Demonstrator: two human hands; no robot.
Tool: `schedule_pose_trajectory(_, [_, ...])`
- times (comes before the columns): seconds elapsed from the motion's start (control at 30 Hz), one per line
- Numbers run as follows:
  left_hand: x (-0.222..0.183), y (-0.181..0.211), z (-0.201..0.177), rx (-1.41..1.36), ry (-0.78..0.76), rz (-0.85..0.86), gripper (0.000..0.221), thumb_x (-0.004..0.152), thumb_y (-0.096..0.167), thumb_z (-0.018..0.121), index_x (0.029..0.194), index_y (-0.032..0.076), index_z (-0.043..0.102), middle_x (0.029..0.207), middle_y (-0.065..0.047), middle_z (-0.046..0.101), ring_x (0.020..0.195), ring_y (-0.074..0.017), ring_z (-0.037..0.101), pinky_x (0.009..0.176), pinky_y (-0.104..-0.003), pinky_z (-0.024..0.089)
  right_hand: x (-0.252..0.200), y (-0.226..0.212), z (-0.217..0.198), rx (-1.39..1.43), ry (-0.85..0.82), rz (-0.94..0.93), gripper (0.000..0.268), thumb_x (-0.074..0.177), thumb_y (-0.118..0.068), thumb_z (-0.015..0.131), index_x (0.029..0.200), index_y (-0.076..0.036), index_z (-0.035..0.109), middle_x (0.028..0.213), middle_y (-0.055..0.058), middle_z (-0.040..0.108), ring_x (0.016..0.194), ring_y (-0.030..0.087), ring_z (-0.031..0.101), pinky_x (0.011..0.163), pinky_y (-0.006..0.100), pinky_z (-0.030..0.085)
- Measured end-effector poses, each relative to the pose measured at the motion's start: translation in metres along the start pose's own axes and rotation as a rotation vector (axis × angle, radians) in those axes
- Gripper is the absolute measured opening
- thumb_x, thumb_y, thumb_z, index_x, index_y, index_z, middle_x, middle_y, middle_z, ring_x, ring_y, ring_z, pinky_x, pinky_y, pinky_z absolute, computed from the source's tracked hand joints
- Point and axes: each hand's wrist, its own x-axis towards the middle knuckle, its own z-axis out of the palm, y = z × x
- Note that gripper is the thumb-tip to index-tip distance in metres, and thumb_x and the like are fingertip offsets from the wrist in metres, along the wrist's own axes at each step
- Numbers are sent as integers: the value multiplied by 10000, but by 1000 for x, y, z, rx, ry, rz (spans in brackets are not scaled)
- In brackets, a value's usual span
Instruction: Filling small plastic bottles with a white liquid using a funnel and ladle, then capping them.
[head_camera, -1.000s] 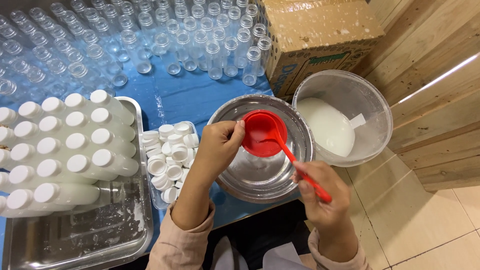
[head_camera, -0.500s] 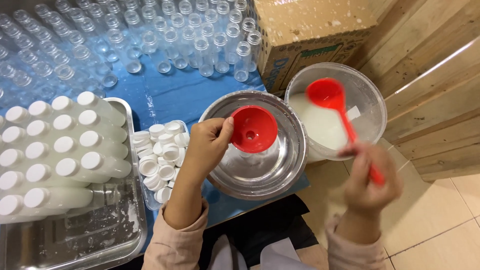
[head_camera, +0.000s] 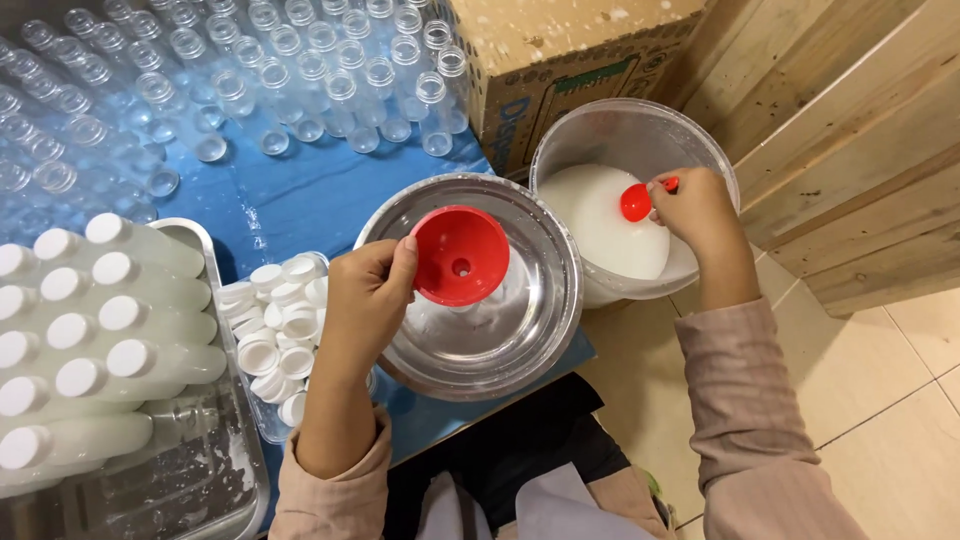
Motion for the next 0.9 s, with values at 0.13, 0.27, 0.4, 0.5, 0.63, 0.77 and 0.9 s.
schedule_pose_trajectory(0.13, [1, -2, 0, -4, 4, -12, 457, 1075, 187, 552, 700, 35, 764, 524, -142, 653, 465, -244, 538, 495, -276, 475, -9, -14, -2, 56, -26, 24, 262, 920, -124, 632, 1082, 34, 765, 640, 162, 718, 580, 207, 728, 620, 302, 586])
schedule_pose_trajectory(0.27, [1, -2, 0, 1, 11, -4, 464, 1075, 210, 559, 694, 38, 761, 501, -130, 636, 454, -227, 524, 473, -273, 466, -22, -19, 1, 64, 98, 53, 263, 950, -236, 668, 1068, -40, 796, 732, 182, 729, 734, 335, 741, 647, 390, 568])
schedule_pose_trajectory(0.4, [1, -1, 0, -11, 12, 24, 478, 1075, 207, 558, 673, 35, 753, 483, -125, 615, 442, -225, 511, 466, -274, 462, -48, -26, -19, 621, 128, 65, 341, 1061, -142, 578, 1179, 175, 618, 894, 388, 672, 721, 387, 748, 652, 426, 663])
schedule_pose_trajectory(0.5, [1, 7, -7, 69, -86, 17, 496, 1070, 230, 512, 610, 77, 616, 521, -19, 575, 514, -107, 504, 496, -261, 387, -71, -52, -33, 666, 207, 114, 210, 1075, -102, 605, 1060, 94, 679, 761, 223, 696, 649, 281, 753, 589, 325, 670])
schedule_pose_trajectory(0.63, [1, 5, -7, 67, -79, 27, 494, 1066, 215, 518, 599, 73, 592, 517, -16, 555, 511, -108, 480, 497, -267, 371, -105, -86, -45, 686, 319, 75, 204, 1072, -106, 565, 1060, 66, 674, 795, 232, 714, 634, 277, 758, 573, 314, 661])
schedule_pose_trajectory(0.77, [1, 2, -8, 68, -85, 41, 505, 1072, 214, 509, 584, 88, 547, 519, -3, 520, 515, -104, 452, 510, -278, 349, -132, -122, -54, 695, 439, -91, 220, 1106, -82, 548, 1021, 90, 655, 810, 253, 709, 603, 276, 735, 535, 307, 624])
schedule_pose_trajectory(0.9, [1, 1, -8, 82, -98, 48, 503, 1075, 227, 501, 589, 99, 518, 524, 12, 476, 523, -100, 422, 514, -289, 320, -153, -157, -65, 705, 526, -242, 306, 1188, -116, 581, 1010, 128, 631, 788, 269, 664, 620, 316, 729, 547, 344, 635])
